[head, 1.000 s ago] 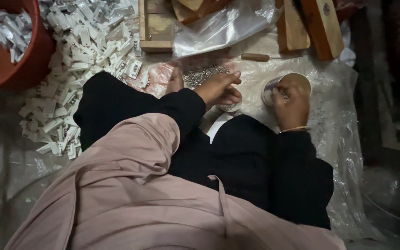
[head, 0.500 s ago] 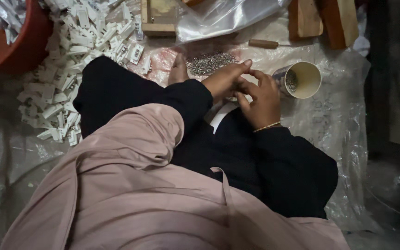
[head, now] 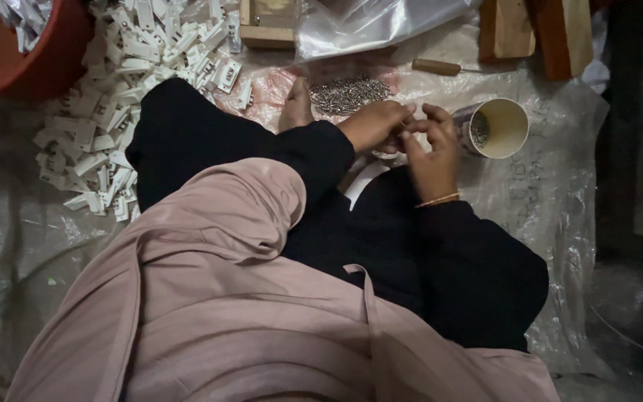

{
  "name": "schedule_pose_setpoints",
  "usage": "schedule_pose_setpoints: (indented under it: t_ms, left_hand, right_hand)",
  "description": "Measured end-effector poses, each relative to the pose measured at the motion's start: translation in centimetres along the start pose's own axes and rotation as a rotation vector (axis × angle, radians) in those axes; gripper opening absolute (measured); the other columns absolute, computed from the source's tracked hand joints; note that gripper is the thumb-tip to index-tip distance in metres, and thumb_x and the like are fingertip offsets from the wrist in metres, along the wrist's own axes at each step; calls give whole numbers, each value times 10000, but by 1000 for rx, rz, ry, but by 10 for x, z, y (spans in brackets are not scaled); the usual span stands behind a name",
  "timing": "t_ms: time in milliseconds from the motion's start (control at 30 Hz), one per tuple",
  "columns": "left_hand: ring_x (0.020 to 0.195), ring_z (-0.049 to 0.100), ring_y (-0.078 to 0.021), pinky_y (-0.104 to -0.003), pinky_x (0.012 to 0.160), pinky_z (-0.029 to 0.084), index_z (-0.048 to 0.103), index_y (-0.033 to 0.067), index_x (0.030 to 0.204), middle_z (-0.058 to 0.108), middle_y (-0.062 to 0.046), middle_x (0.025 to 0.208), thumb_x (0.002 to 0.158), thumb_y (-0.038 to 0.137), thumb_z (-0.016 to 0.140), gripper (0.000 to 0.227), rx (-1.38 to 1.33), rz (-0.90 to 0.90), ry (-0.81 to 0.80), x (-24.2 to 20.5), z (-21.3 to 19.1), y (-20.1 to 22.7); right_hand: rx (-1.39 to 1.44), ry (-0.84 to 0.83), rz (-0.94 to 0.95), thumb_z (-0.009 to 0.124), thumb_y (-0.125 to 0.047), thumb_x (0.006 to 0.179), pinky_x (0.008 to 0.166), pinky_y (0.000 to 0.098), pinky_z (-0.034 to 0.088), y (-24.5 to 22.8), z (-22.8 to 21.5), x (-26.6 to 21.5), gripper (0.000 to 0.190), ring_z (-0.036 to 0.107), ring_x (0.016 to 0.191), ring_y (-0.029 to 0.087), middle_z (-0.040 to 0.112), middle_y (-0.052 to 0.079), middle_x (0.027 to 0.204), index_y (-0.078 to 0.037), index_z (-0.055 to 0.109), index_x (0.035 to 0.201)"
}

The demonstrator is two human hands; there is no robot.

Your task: The person sits on the floor and repeatedly picks up small white plastic components and metal pins, inserting the pins into the components by hand. The person places the assembled units into a nearby container.

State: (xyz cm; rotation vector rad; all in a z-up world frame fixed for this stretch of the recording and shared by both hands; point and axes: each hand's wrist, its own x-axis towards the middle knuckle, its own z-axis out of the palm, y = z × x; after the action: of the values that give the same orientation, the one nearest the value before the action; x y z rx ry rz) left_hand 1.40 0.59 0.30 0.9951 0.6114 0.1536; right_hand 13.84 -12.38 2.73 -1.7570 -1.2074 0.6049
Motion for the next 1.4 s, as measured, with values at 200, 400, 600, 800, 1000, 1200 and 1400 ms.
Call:
schedule_pose_setpoints:
  t_ms: [200,400,600,800,1000,1200,1400]
  left_hand:
    - [683,746,-147,-288,587,601,700,0,988,738,-76,848,947,208,635,221,23,-34,-4,3,-4,-10]
    - [642,721,-150,-287,547,572,692,-8,937,721,-85,796,964,196,645,211,2,-20,61,6,-4,-7]
    - [660,738,-143,-278,575,590,694,-19,915,752,-92,779,965,249,689,273,132,-13,21,-4,-3,6]
    - [672,747,-149,-279,582,608,713,-6,890,752,-88,770,947,269,721,281,213,-42,38,-14,-2,17]
    - [636,744,-167,-300,541,582,701,-7,862,741,-91,751,910,156,675,172,212,56,40,-1,-5,-4]
    - [568,679,-159,-307,528,539,681,0,798,683,-85,679,964,218,630,278,452,193,52,9,-7,-14]
    - [552,679,-149,-307,505,544,665,-1,790,702,-79,685,934,215,635,261,285,110,89,-2,0,-1]
  right_hand:
    - [399,7,215,677,-35,987,1080,355,511,18,-8,3,80,608,1257,221,628,112,1364,-77,691,1053]
    - [228,-24,88,688,-5,1002,1039,359,543,10,-9,1,86,632,1254,216,651,110,1345,-57,686,1071]
    - [194,-60,120,696,-25,939,929,338,567,-8,-10,3,168,618,1211,192,619,77,1341,-79,671,1096]
    - [23,-58,39,751,-49,942,909,330,520,-13,-15,5,96,645,1180,202,682,64,1280,-68,703,1023]
    - [-90,-44,46,786,-96,928,882,334,514,-13,-17,5,74,656,1137,202,715,64,1245,-82,740,985]
    - [-105,-18,-16,793,-70,898,861,350,531,-8,-15,4,110,667,1117,219,721,77,1228,-60,725,984]
    - [-106,-15,-18,781,-60,909,865,352,532,-7,-16,5,94,661,1136,233,712,88,1233,-57,717,977]
